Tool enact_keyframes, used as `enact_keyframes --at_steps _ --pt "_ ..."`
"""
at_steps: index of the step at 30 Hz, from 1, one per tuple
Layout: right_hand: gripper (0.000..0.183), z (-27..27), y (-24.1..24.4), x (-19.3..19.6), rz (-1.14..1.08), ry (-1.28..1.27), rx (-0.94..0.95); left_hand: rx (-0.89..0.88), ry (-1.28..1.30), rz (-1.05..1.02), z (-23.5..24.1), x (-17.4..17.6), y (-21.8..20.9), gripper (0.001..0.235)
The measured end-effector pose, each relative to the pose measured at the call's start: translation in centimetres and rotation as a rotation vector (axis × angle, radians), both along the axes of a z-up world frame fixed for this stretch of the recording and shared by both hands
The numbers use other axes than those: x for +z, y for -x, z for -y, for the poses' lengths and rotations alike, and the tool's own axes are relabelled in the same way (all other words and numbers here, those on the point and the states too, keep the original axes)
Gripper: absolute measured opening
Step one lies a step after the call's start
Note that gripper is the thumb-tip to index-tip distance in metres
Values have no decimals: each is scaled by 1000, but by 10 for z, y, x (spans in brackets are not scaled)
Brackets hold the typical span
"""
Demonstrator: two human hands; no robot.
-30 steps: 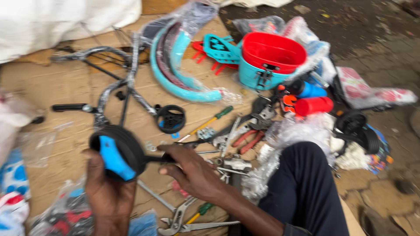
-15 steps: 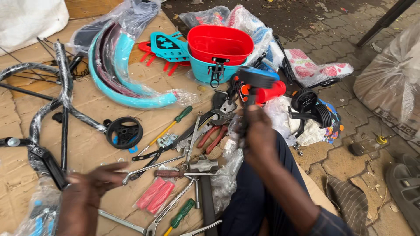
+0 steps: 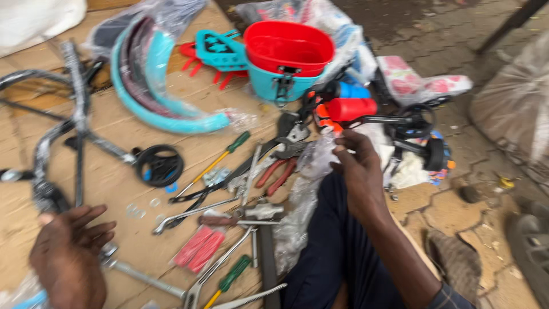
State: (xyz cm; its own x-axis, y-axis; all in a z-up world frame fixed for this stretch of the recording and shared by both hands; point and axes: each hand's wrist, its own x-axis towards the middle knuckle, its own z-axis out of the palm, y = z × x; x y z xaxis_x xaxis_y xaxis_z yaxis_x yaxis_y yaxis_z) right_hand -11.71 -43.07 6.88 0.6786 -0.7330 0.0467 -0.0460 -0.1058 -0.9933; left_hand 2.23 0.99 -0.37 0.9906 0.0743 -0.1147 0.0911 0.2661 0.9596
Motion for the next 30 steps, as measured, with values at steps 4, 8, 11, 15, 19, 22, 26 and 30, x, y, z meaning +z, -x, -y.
enact_keyframes --at_steps 4,8,11,15,19,22,26,30 --pt "25 -83 -23 -8 -166 61 420 169 20 -57 -15 -12 -4 38" --pt "21 -151 -38 -27 -298 379 891 377 113 -122 -19 -15 -13 39" --pt "22 -184 -48 -42 -287 644 1051 497 153 -111 -26 -12 -18 43" --pt "38 -212 -86 -64 -166 902 888 611 272 -134 -41 -15 -21 43" --pt "82 -228 -158 -80 -214 1060 728 685 409 -196 -51 -16 -26 41" --pt "120 -238 -207 -92 -439 988 679 640 426 -234 -52 -9 -25 42" --pt "124 -228 -233 -100 -446 887 785 444 329 -264 -41 1 -21 49" --pt "93 -219 -194 -69 -211 34 847 232 223 -331 -28 17 -22 61"
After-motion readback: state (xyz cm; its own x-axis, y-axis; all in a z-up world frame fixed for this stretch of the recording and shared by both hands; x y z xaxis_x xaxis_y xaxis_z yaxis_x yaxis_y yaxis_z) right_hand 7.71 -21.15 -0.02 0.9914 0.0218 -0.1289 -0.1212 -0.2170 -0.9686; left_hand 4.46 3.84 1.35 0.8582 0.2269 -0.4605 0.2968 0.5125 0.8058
